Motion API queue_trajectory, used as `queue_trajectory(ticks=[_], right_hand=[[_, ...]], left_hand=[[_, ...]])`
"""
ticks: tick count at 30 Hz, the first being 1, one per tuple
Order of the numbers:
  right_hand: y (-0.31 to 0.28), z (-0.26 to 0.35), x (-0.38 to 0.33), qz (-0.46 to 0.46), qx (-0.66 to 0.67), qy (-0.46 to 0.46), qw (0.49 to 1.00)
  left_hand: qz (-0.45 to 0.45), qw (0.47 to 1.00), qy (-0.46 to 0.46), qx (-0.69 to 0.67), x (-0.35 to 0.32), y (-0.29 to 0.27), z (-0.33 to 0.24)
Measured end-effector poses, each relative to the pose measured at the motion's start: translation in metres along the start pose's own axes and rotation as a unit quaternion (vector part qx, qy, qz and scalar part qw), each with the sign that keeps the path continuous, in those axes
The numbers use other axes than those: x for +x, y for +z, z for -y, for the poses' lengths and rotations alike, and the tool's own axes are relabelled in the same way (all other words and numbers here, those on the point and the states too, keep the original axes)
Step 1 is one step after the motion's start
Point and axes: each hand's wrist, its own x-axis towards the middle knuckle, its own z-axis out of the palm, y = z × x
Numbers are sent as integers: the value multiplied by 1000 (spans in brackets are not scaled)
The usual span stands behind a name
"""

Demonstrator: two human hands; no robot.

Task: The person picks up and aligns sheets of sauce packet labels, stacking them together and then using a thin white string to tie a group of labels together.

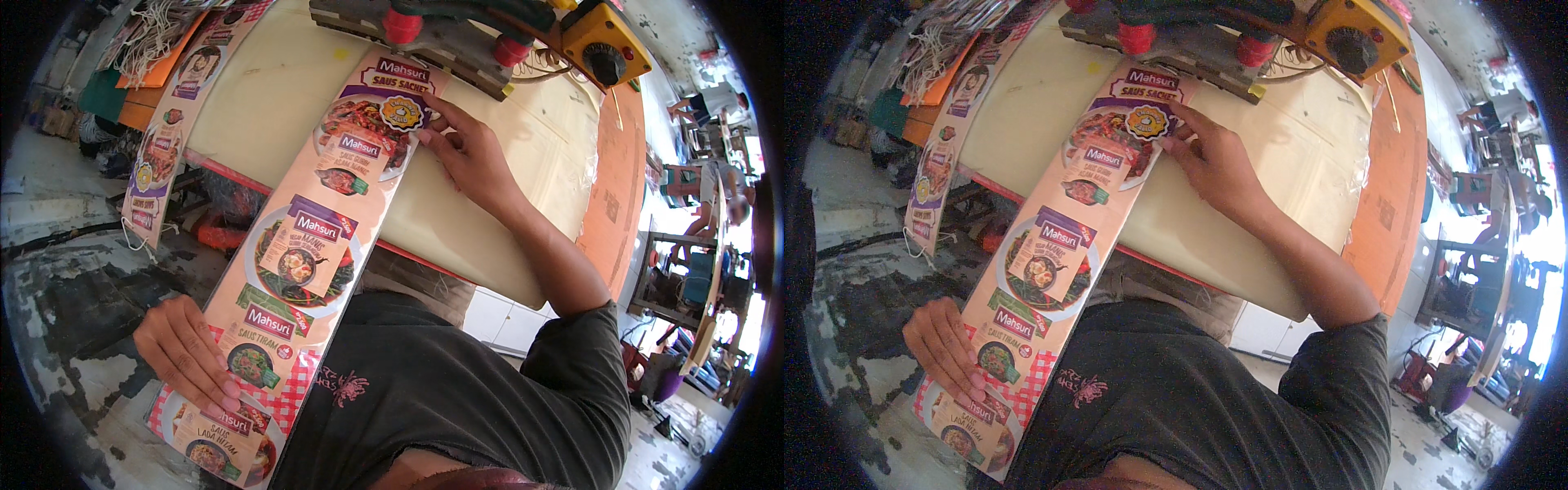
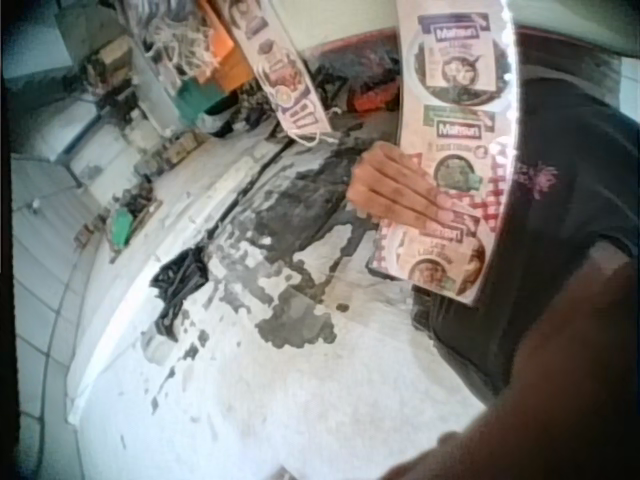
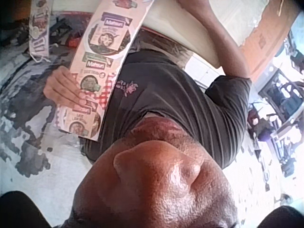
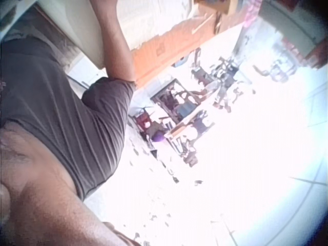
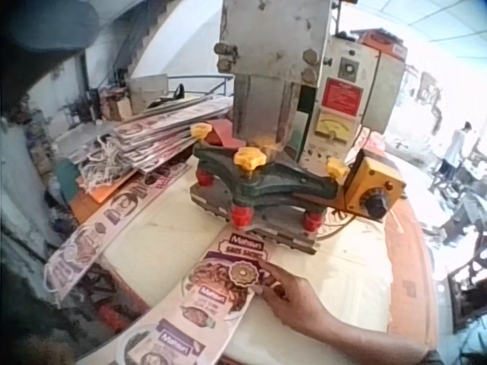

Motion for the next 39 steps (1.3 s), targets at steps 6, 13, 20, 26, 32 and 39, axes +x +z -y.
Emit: queue_trajectory(ticks=[6, 13, 20, 26, 32, 39], right_hand=[[-1, 1, 1, 3, -10, 16, 1000], [-1, -3, 1, 17, -25, 17, 999], [-1, 2, 2, 5, -16, 8, 1000], [-2, 1, 1, 1, -20, -3, 1000], [-3, 4, 2, 6, -30, 5, 1000], [0, -2, 4, -2, -33, -4, 999]], left_hand=[[-10, 999, 23, 19, -2, 1, 1], [-19, 999, 33, 20, -5, 2, 6], [-40, 999, 27, 24, -8, 10, 3], [-36, 999, 23, 15, -6, 8, 4], [-56, 997, 37, 38, -2, 10, 4], [-83, 994, 46, 45, -1, 13, 3]])
